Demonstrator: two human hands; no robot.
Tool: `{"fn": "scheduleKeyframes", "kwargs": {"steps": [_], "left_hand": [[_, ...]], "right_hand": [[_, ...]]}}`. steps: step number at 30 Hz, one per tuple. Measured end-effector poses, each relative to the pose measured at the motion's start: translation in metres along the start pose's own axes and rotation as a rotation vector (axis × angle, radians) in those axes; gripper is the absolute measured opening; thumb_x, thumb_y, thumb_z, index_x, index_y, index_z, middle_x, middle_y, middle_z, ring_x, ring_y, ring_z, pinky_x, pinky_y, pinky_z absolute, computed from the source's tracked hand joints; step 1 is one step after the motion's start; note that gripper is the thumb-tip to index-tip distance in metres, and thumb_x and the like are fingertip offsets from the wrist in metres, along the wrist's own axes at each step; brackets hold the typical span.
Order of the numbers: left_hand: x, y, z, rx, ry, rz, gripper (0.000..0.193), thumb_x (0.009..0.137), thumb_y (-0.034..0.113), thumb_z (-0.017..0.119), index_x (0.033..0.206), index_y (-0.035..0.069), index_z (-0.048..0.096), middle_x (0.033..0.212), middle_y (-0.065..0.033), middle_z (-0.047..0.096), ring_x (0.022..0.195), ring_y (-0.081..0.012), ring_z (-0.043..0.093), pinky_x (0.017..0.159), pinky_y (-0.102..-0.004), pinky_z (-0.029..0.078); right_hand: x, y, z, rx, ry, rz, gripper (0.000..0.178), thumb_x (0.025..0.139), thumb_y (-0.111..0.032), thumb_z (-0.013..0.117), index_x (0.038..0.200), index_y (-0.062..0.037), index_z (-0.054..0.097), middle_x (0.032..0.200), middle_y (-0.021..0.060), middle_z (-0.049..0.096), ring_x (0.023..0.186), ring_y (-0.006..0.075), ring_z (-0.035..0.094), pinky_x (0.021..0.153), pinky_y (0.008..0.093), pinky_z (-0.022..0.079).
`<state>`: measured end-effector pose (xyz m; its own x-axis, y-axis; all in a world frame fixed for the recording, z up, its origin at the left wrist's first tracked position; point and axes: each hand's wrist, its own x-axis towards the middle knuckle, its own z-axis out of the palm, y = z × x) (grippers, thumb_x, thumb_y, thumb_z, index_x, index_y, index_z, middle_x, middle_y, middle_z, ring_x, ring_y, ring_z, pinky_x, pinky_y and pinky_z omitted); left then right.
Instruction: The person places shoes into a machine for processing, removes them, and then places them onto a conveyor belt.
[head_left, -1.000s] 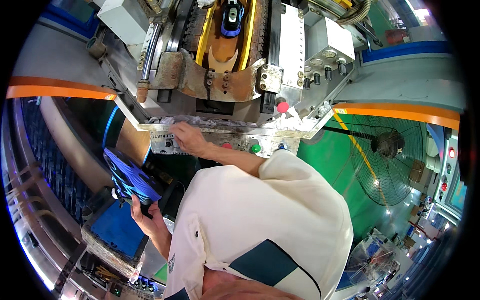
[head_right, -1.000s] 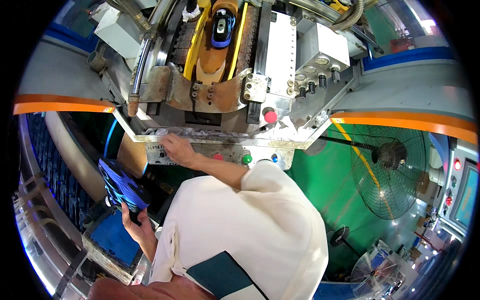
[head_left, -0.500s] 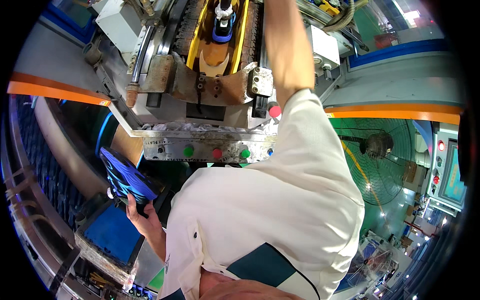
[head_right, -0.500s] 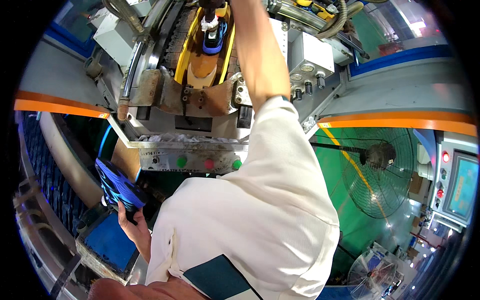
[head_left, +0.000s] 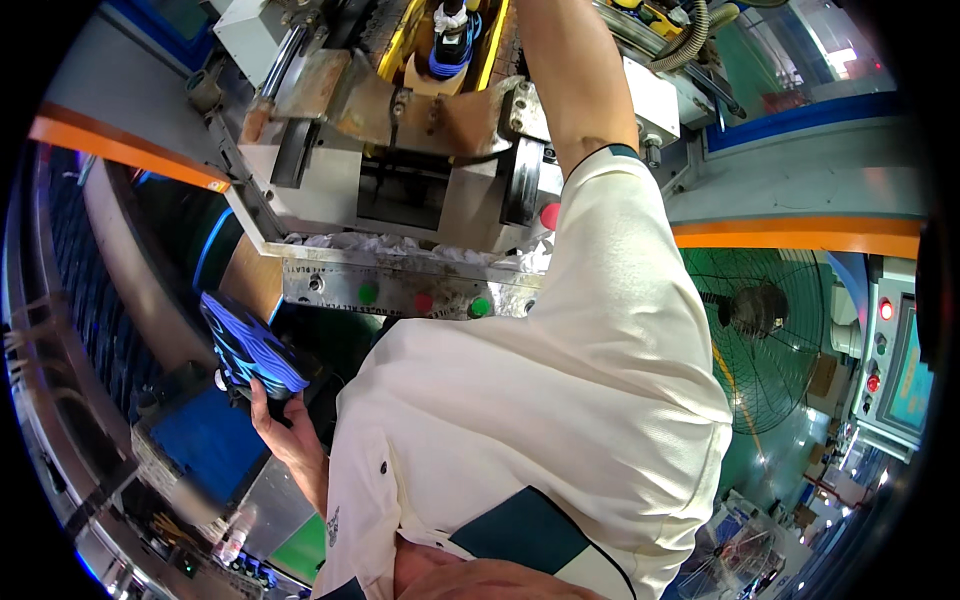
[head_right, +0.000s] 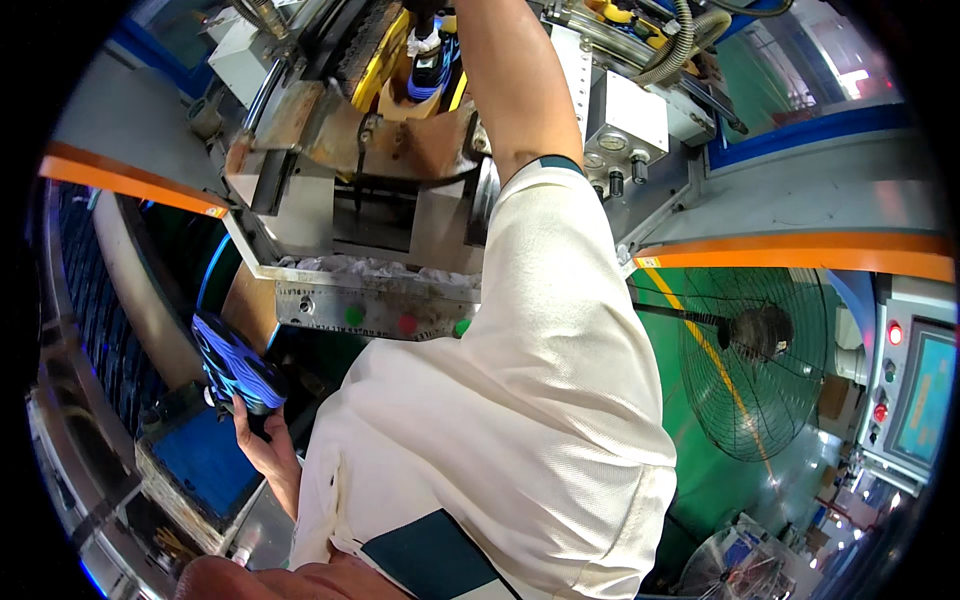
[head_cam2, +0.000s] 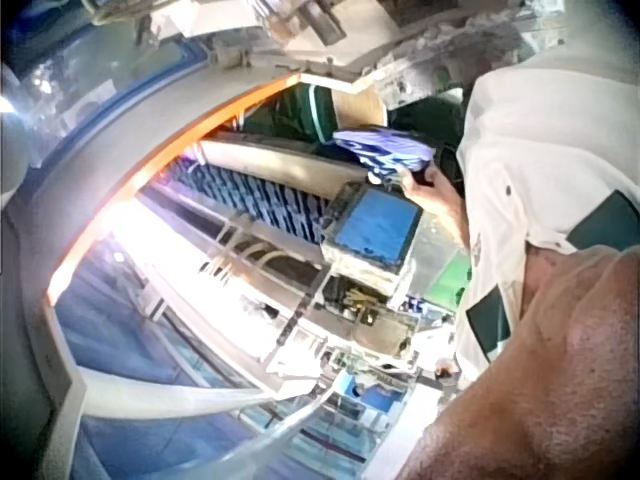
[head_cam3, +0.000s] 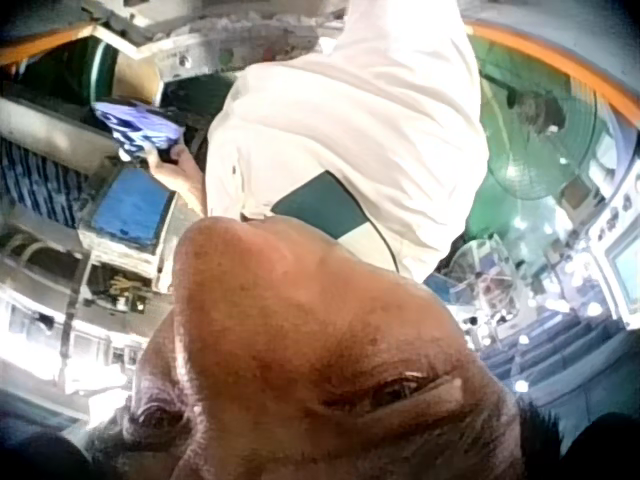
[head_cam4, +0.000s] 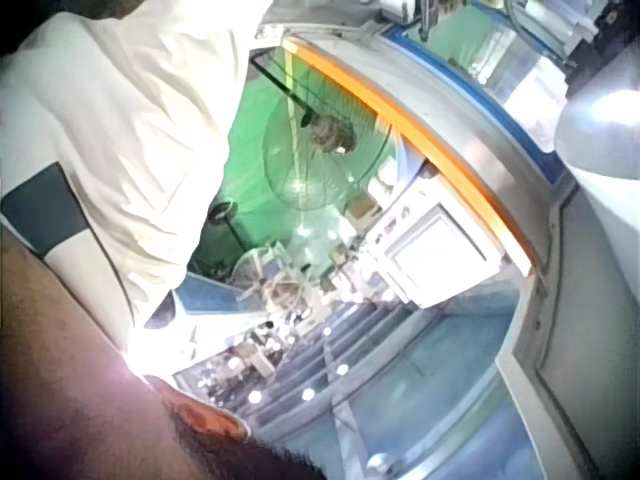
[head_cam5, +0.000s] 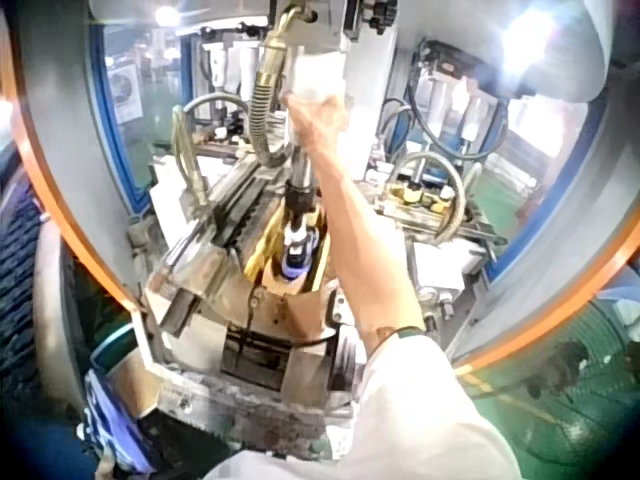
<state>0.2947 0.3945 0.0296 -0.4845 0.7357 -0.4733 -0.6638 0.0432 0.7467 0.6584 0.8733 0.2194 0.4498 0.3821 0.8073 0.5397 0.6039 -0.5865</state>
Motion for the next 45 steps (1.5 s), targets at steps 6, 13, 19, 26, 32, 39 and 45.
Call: {"fn": "scheduleKeyframes", "kwargs": {"steps": [6,13,19,26,32,39,45], "left_hand": [[-0.048,-0.019,-0.036,-0.036,0.115,0.026,0.045,0.083,0.023,0.073,0.117,-0.001,0.057,0.117,-0.0103,0.063,0.107,-0.0239,0.06,0.095,-0.0441,0.047],[-0.107,-0.06,-0.124,-0.235,0.296,-0.027,0.03,0.09,0.022,0.064,0.111,0.001,0.062,0.109,-0.0096,0.067,0.102,-0.0238,0.063,0.091,-0.0452,0.049],[-0.154,-0.045,-0.17,-0.343,0.635,0.07,0.026,0.088,0.013,0.063,0.106,-0.005,0.059,0.093,-0.0145,0.066,0.078,-0.025,0.066,0.063,-0.039,0.056],[-0.22,-0.061,-0.311,-0.561,0.971,0.295,0.033,0.085,0.017,0.065,0.11,-0.004,0.058,0.099,-0.0156,0.064,0.084,-0.0272,0.065,0.069,-0.0441,0.055],[-0.196,-0.048,-0.497,-0.572,1.17,0.401,0.021,0.081,0.016,0.069,0.094,0.0,0.064,0.078,-0.0075,0.064,0.065,-0.0199,0.063,0.056,-0.035,0.054],[-0.18,-0.001,-0.714,-0.595,1.364,0.417,0.022,0.075,0.016,0.076,0.084,0.0,0.064,0.075,-0.0068,0.062,0.059,-0.0188,0.06,0.051,-0.0339,0.051],[-0.173,0.017,-0.904,-0.365,1.439,0.336,0.03,0.072,0.016,0.077,0.086,-0.007,0.064,0.081,-0.0114,0.065,0.063,-0.0198,0.062,0.057,-0.0333,0.051]], "right_hand": [[0.008,0.015,0.006,0.036,-0.088,0.031,0.052,0.065,-0.028,0.074,0.107,0.0019,0.062,0.09,0.0174,0.069,0.086,0.0302,0.067,0.078,0.0409,0.052],[-0.007,0.034,0.025,-0.236,-0.325,0.092,0.061,0.074,-0.039,0.069,0.117,0.002,0.058,0.103,0.0192,0.066,0.094,0.0317,0.065,0.083,0.0429,0.051],[0.04,0.142,-0.006,-0.5,-0.445,0.041,0.07,0.082,-0.05,0.065,0.127,0.0021,0.054,0.117,0.0215,0.062,0.101,0.0335,0.062,0.089,0.0449,0.049],[-0.128,0.039,0.024,-0.269,-0.232,-0.017,0.03,0.096,-0.016,0.045,0.095,0.0106,0.058,0.085,0.0247,0.063,0.075,0.0309,0.061,0.068,0.0437,0.05],[-0.372,-0.215,0.11,1.207,-1.416,0.768,0.036,0.086,-0.001,0.065,0.119,0.0117,0.055,0.095,0.025,0.066,0.077,0.0256,0.066,0.068,0.0303,0.053],[-0.584,-0.501,0.158,0.495,-1.606,-0.177,0.025,0.088,-0.004,0.062,0.112,0.0059,0.062,0.103,0.0134,0.068,0.091,0.0161,0.064,0.082,0.0247,0.049],[-0.679,-0.547,0.204,0.169,-1.534,-0.385,0.051,0.096,-0.035,0.052,0.131,0.0016,0.053,0.127,0.0146,0.059,0.114,0.0281,0.056,0.101,0.038,0.041]]}}
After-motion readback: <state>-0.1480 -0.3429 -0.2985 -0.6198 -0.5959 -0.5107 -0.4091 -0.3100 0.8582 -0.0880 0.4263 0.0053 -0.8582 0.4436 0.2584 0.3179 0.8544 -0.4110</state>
